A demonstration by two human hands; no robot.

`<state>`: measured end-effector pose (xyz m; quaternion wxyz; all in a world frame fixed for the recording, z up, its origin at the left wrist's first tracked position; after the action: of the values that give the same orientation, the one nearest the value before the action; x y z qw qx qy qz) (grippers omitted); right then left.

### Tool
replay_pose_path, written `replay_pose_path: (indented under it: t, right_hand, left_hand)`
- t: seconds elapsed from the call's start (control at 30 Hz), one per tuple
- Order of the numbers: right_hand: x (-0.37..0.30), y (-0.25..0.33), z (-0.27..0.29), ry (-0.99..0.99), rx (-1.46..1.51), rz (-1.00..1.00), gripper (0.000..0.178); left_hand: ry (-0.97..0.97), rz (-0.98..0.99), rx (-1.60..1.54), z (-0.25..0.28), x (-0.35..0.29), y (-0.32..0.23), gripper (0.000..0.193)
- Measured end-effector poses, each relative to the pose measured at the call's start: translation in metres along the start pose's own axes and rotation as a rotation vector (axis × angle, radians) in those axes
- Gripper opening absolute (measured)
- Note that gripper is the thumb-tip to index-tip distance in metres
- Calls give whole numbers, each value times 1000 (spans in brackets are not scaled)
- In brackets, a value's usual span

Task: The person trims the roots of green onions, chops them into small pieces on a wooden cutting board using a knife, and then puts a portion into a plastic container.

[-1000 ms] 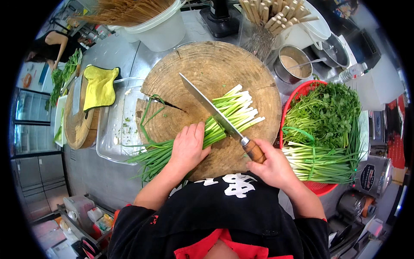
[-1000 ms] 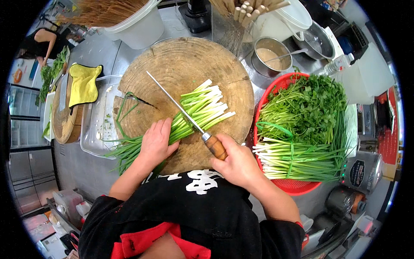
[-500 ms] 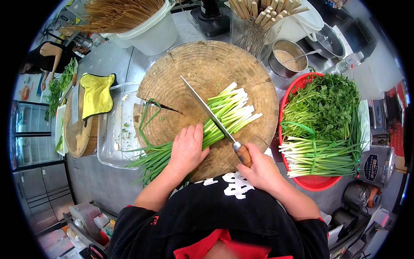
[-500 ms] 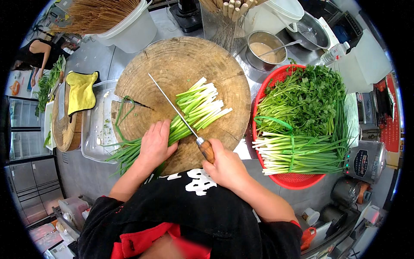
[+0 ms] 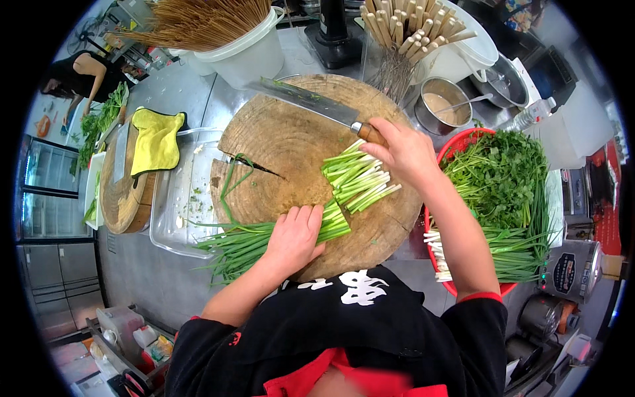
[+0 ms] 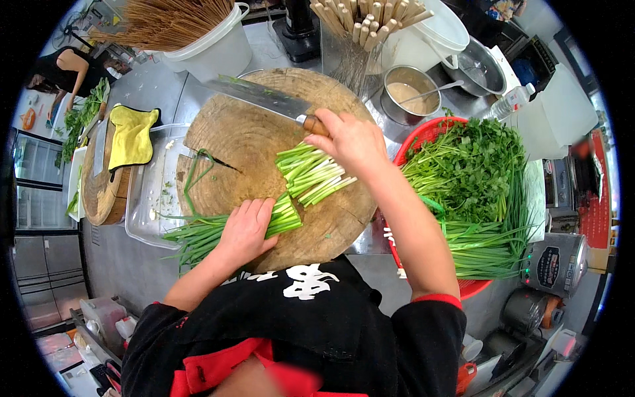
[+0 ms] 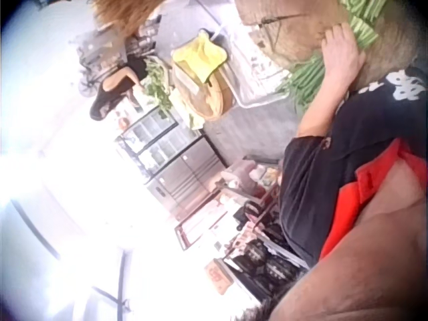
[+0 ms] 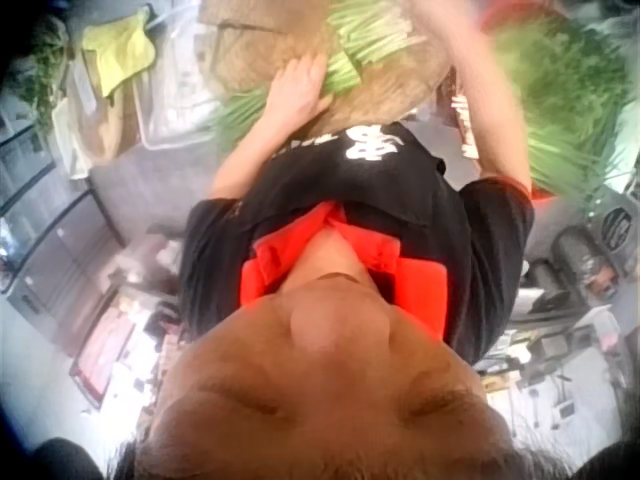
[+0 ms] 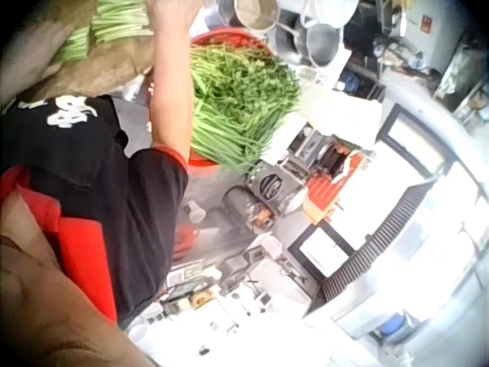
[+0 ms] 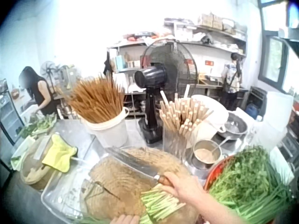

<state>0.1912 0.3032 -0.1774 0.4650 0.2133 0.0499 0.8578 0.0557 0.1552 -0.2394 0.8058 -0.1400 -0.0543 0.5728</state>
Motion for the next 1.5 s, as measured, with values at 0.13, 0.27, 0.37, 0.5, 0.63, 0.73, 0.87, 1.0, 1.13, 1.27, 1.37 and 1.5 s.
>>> replay_pose_path:
  t: [0.13,0.27,0.37,0.5,0.63,0.73,0.87,1.0,1.13,1.27,1.37,1.5]
  right_hand:
    - [16,-37,-31,36,-154,143,43]
    - [12,-48,-48,137,-95,216,51]
    - [-2,-1,-28,109,114,375,66]
    - [-30,51,-53,404,-6,522,84]
    - [-30,60,-65,461,-88,554,82]
    - [-32,60,-74,546,-128,505,78]
    - [-34,61,-72,534,-120,509,68]
    - [-29,69,-58,326,-126,636,62]
    - [-32,67,-73,526,-135,552,57]
    - [-43,60,-79,565,-129,438,53]
    - [-42,47,-83,430,-158,344,51]
    - [-36,19,-88,484,-91,121,47]
  left_hand:
    - [-18,-16,-23,1,1,-1,69]
    - [-36,-13,-41,3,-1,0,71]
    - [-49,-36,3,2,-1,-2,72]
    - [-49,-32,4,1,-2,0,73]
    - [-65,-43,13,2,-1,-1,71]
    - [-67,-43,26,3,0,-2,71]
    - [-48,-6,-6,0,-2,2,69]
    - [-37,3,2,-1,-2,2,69]
    - [-41,-1,19,0,-3,1,69]
    - [-52,-13,8,1,-3,0,70]
    - [-44,-11,14,-1,-4,1,70]
    - [-67,-42,70,0,-2,-2,69]
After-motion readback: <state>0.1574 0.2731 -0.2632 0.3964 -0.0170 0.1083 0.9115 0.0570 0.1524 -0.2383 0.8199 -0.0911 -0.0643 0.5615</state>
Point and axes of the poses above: each hand's wrist, its own x-axis towards the middle knuckle, its own z-axis out of the back of the hand, y = z × x, the point moved 10 cm from there along x, towards the middle knuckle, and after that the axes turned 3 degrees about -x, right-handed, at the moved point
